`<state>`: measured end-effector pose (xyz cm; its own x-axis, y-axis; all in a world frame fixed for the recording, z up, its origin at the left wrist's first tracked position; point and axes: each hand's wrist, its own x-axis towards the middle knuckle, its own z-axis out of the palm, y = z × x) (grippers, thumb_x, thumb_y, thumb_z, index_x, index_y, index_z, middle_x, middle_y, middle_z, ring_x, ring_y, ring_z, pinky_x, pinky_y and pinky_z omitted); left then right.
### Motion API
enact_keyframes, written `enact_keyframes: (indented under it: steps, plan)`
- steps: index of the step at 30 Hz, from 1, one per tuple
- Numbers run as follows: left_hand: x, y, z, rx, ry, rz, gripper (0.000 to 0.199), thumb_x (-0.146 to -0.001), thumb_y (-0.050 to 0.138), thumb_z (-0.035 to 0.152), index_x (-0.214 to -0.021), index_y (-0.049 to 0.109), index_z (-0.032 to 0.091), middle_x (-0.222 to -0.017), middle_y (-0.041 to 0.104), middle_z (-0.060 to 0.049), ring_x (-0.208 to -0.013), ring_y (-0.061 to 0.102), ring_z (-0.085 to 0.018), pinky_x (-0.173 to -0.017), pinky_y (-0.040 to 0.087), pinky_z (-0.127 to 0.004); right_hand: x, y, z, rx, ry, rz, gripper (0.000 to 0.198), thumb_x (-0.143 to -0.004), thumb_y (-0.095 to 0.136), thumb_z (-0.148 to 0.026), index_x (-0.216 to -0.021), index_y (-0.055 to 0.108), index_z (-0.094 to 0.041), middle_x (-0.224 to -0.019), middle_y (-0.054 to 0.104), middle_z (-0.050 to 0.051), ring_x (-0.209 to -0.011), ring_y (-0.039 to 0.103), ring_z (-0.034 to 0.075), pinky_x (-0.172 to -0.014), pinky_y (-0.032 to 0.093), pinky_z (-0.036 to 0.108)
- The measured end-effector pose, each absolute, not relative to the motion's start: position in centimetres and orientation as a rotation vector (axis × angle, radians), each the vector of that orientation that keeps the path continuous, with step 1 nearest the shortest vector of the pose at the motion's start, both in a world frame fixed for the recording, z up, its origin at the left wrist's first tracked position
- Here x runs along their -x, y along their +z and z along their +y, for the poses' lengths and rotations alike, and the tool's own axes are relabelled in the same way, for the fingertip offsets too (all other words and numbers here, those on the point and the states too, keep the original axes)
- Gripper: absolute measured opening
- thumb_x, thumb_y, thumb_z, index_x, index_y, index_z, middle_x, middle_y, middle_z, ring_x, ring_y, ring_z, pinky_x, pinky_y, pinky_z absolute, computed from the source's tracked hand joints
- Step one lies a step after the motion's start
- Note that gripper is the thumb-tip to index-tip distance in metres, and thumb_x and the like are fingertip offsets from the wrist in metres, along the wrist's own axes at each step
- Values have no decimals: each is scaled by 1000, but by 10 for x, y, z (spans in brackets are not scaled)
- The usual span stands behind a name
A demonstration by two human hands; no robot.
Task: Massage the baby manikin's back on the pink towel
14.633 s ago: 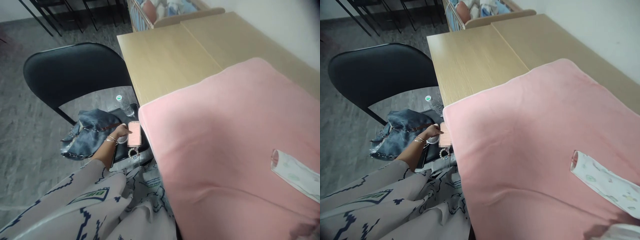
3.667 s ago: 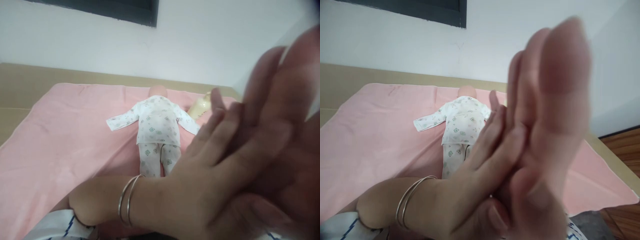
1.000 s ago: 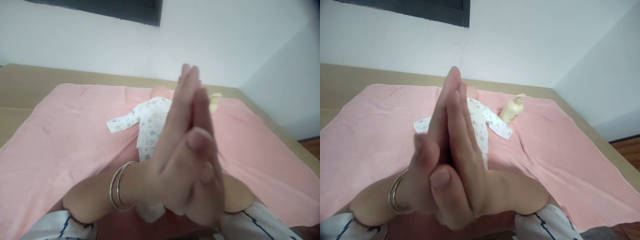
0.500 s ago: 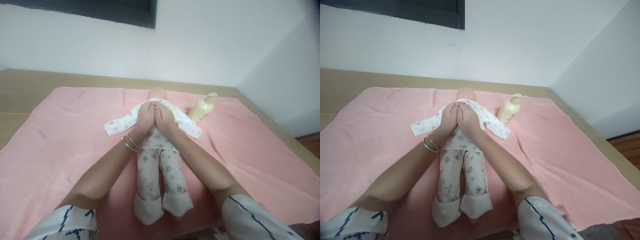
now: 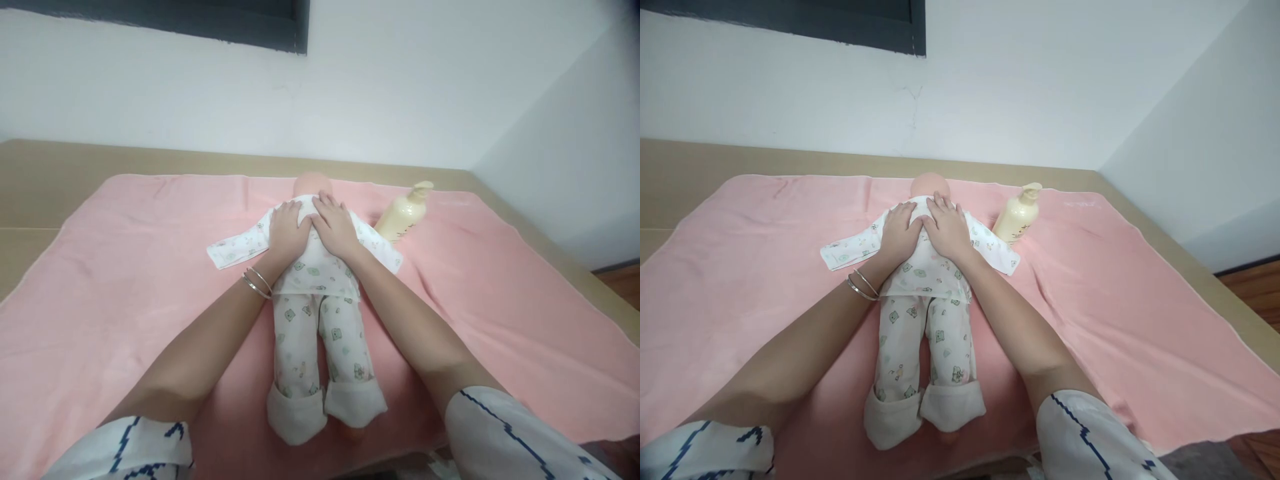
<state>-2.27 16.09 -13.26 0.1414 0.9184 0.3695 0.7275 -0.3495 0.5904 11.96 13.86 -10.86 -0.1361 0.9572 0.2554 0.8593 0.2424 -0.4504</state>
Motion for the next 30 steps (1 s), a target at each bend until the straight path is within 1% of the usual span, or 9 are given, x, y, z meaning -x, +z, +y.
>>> enact_keyframes:
  steps: [3,7,11,15,19,22,25,27,30]
  plan:
    - [29,-135,161,-2181,1070,1537,48,-99,46,36,-139,61,13,-148,61,-15,-143,51,-30,-127,35,-49,-124,-110,134,1713,285,-2004,63,-105,29,-40,-161,36,-12,-173,23,13,-162,19,31,-133,10,58]
    - [31,-136,159,-2126,1123,1510,47,-98,47,35,-136,63,12,-145,63,-15,-139,55,-30,-125,38,-48,-127,-108,130,1855,253,-1953,66,-106,26,-44,-162,34,-10,-172,25,15,-162,20,33,-133,10,58]
    - [30,-136,157,-2048,1200,1527,45,-96,46,30,-131,67,12,-141,67,-15,-135,59,-30,-123,41,-48,-116,-101,117,2027,165,-1924,67,-107,25,-42,-160,35,-3,-168,31,22,-159,26,37,-130,20,60]
    - [30,-137,156,-2052,1236,1567,46,-93,46,29,-127,70,10,-135,70,-15,-129,63,-32,-120,43,-50,-92,-102,93,1930,4,-2042,63,-105,30,-30,-158,35,3,-164,34,29,-157,29,42,-126,28,59]
    - [31,-138,155,-2024,1224,1563,47,-92,42,26,-127,70,10,-135,70,-15,-128,64,-30,-118,46,-47,-76,-103,80,1744,-56,-2180,58,-103,34,-23,-156,44,-2,-166,35,23,-159,25,41,-129,23,58]
    - [32,-139,156,-2005,1248,1552,47,-93,40,24,-126,70,12,-135,71,-13,-128,64,-27,-118,46,-44,-83,-98,88,1675,72,-2247,57,-101,34,-22,-155,47,-7,-168,36,15,-160,24,36,-132,19,57]
    - [32,-140,157,-2021,1270,1542,46,-93,40,25,-127,70,12,-135,71,-13,-129,64,-27,-118,46,-45,-102,-94,107,1611,219,-2269,57,-103,35,-28,-157,46,-16,-170,32,8,-162,21,30,-132,16,58]
    - [32,-141,157,-2035,1266,1539,47,-93,41,25,-128,69,12,-136,70,-14,-130,63,-28,-119,45,-47,-115,-94,120,1614,264,-2221,58,-104,35,-36,-158,44,-18,-172,28,8,-162,21,30,-132,16,59]
    - [32,-141,157,-2038,1258,1542,47,-92,42,25,-128,69,13,-137,70,-13,-131,62,-29,-120,44,-48,-127,-97,131,1713,284,-2092,64,-104,35,-41,-160,39,-11,-171,26,15,-161,23,34,-131,18,59]
